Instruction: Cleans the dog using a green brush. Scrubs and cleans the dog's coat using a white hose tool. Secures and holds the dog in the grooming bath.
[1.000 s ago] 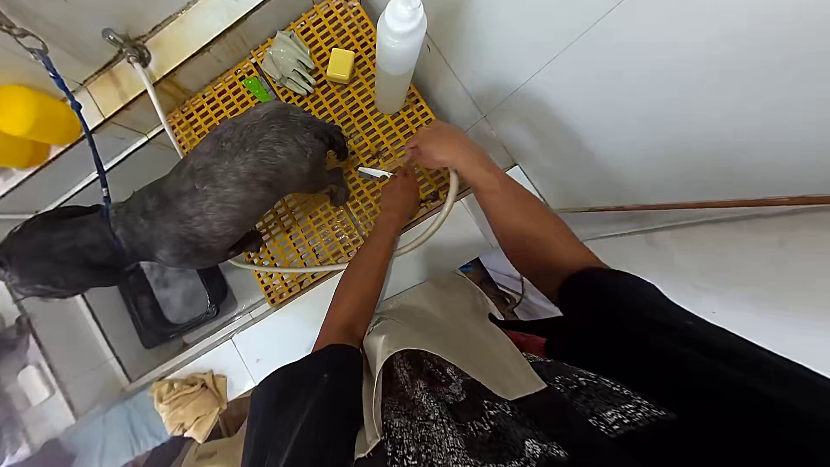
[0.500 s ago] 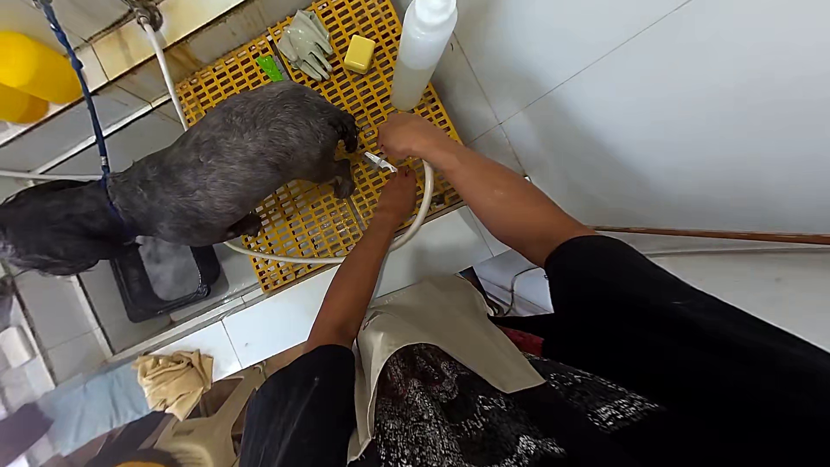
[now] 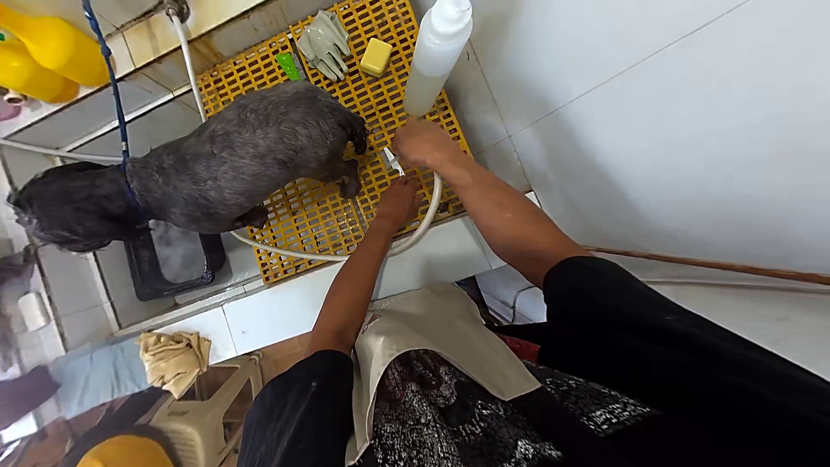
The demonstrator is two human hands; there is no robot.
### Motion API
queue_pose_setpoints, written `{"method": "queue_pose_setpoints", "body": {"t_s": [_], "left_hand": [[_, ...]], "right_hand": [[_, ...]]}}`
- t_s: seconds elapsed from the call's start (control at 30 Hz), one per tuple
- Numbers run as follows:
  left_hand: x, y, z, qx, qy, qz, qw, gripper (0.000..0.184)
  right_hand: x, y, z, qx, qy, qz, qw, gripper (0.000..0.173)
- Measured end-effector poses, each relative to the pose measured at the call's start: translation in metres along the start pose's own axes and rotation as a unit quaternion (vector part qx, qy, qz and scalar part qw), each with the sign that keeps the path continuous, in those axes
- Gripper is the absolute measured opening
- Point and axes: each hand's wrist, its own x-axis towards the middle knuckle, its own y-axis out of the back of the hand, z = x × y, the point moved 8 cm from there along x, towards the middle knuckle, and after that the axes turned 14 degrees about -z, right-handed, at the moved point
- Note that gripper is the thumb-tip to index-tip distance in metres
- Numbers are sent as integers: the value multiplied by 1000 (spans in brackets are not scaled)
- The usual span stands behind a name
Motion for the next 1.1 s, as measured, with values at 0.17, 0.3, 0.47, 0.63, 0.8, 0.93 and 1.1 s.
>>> {"method": "queue_pose_setpoints", "body": {"t_s": [0.17, 0.3, 0.47, 0.63, 0.8, 0.93, 1.1], "left_hand": [[0, 14, -18, -12, 122, 21, 992, 54], [4, 14, -26, -22, 182, 19, 983, 62], [9, 12, -29, -22, 200, -4, 980, 56], [9, 16, -32, -46, 197, -5, 979, 45], [10, 9, -36, -19, 189, -13, 982, 53], [5, 7, -38, -35, 172, -18, 984, 50], [-14, 8, -36, -59, 169, -15, 984, 44]], "right_hand": [[2, 3, 1, 5, 17, -2, 1000, 21], [3, 2, -7, -20, 53, -7, 998, 19], [0, 3, -20, -43, 83, -14, 996, 22], [1, 2, -28, -31, 100, 10, 995, 24], [-3, -8, -25, -5, 88, 11, 996, 23], [-15, -8, -3, 44, 58, 38, 997, 25], [-35, -17, 28, 69, 6, 66, 995, 25]]}}
